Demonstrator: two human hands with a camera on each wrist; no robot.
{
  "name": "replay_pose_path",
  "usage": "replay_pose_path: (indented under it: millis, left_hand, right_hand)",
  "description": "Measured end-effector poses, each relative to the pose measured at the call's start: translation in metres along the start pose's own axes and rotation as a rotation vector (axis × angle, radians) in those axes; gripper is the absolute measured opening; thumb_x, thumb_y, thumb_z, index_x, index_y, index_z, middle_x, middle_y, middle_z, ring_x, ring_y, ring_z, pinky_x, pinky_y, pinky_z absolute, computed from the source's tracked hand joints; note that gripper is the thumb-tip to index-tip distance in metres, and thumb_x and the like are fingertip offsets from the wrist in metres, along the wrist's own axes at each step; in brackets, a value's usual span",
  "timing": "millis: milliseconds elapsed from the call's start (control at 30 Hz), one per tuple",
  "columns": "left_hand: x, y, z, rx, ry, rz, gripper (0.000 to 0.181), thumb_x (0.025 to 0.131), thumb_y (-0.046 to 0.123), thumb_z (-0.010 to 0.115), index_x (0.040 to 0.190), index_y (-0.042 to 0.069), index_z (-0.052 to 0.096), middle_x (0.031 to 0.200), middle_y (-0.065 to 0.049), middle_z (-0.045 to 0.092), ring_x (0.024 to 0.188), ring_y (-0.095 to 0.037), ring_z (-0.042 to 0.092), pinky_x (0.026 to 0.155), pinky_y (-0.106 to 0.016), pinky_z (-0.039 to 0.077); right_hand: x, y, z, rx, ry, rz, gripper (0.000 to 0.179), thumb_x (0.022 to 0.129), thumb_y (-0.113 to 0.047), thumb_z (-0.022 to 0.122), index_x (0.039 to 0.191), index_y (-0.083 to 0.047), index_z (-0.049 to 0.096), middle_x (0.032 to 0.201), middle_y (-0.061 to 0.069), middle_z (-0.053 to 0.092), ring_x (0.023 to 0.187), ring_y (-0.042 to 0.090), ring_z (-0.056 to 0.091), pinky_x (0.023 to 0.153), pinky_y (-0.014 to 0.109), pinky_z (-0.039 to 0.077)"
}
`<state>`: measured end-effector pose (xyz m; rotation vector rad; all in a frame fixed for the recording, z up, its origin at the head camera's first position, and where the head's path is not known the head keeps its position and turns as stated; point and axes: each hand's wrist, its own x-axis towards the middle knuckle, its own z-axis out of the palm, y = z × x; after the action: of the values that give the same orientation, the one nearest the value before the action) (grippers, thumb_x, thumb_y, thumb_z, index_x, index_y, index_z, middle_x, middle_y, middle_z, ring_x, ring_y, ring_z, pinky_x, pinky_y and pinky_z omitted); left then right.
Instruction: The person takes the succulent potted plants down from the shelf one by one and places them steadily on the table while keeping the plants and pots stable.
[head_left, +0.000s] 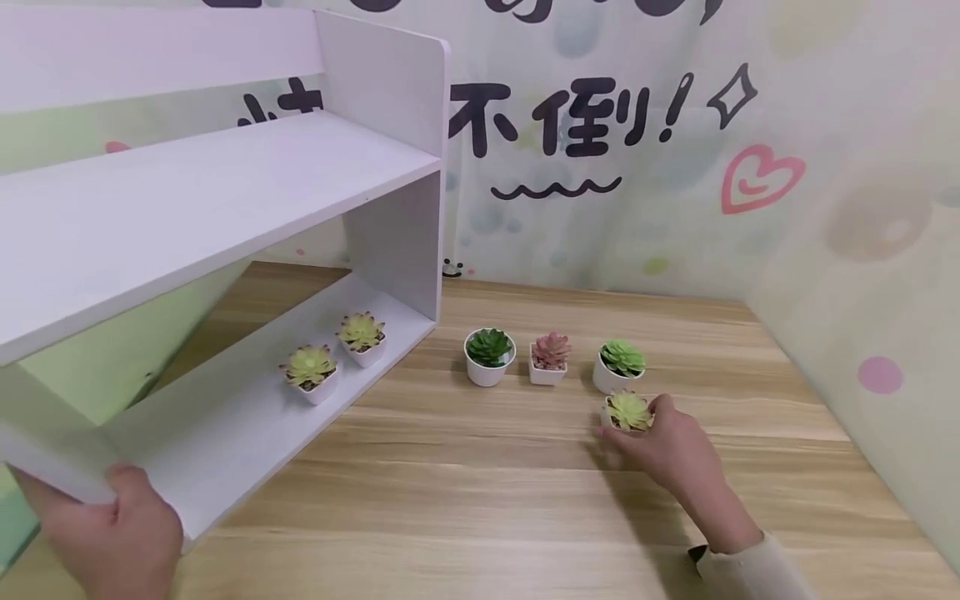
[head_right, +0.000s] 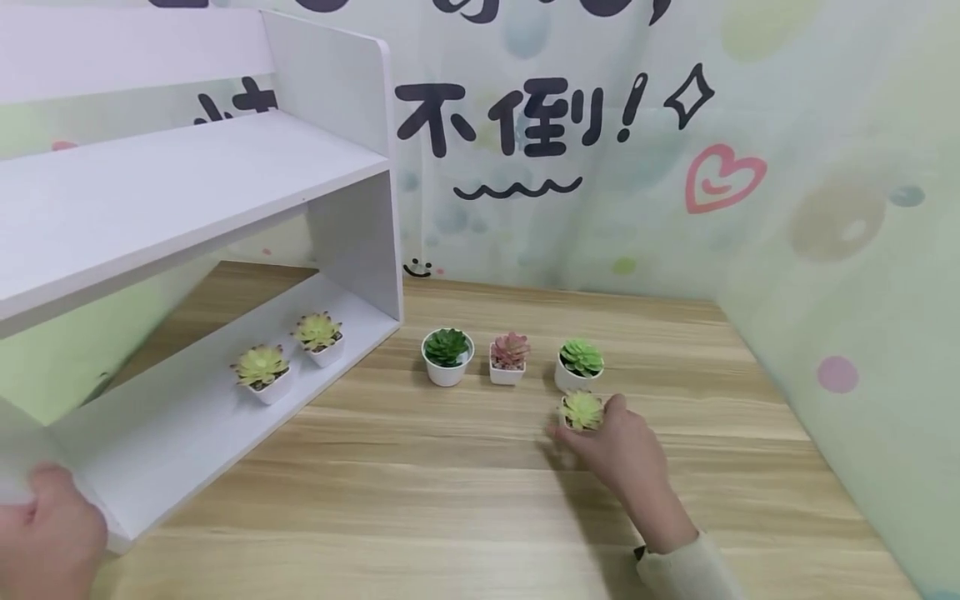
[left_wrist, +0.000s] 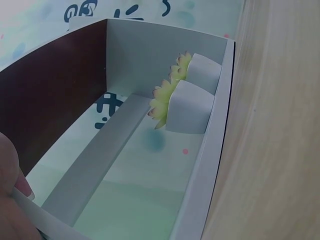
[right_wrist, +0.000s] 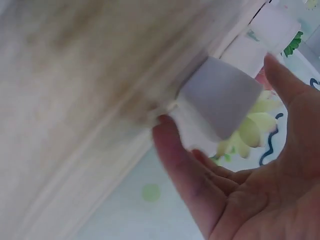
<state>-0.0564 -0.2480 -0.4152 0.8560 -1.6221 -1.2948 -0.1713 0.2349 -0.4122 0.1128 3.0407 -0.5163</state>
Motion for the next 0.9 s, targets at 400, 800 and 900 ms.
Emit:
replay_pose_path:
  millis: [400, 800, 900]
  left_hand:
    - [0.001, -0.001, -0.001, -0.064, -0.020, 0.153, 0.073, 0.091, 0.003, 0.040, 0.158, 0.028, 0.028, 0.150, 0.000, 0.048, 0.128, -0.012, 0.044, 0.114, -0.022, 0.028]
    - [0.001, -0.002, -0.001, -0.039, -0.020, 0.142, 0.073, 0.092, 0.004, 0.040, 0.160, 0.026, 0.025, 0.155, -0.003, 0.045, 0.132, -0.010, 0.042, 0.115, -0.022, 0.025]
    - [0.000, -0.001, -0.001, -0.030, -0.018, 0.132, 0.072, 0.092, 0.005, 0.040, 0.159, 0.027, 0.025, 0.153, -0.002, 0.046, 0.130, -0.010, 0.042, 0.114, -0.023, 0.025]
  right_hand:
    - [-0.025, -0.037, -0.026, -0.047, 0.168, -0.204, 0.078, 0.086, -0.067, 0.066, 0.128, -0.001, 0.061, 0.113, 0.021, 0.072, 0.089, 0.034, 0.069, 0.068, 0.049, 0.053]
    - [-0.033, -0.103, -0.018, 0.246, 0.024, -0.507, 0.037, 0.087, -0.038, 0.078, 0.114, -0.013, 0.071, 0.113, 0.003, 0.075, 0.097, 0.021, 0.073, 0.084, 0.041, 0.059]
    - [-0.031, -0.118, -0.011, 0.305, -0.066, -0.528, 0.040, 0.088, -0.036, 0.078, 0.119, -0.013, 0.069, 0.118, 0.001, 0.072, 0.102, 0.018, 0.072, 0.087, 0.039, 0.059]
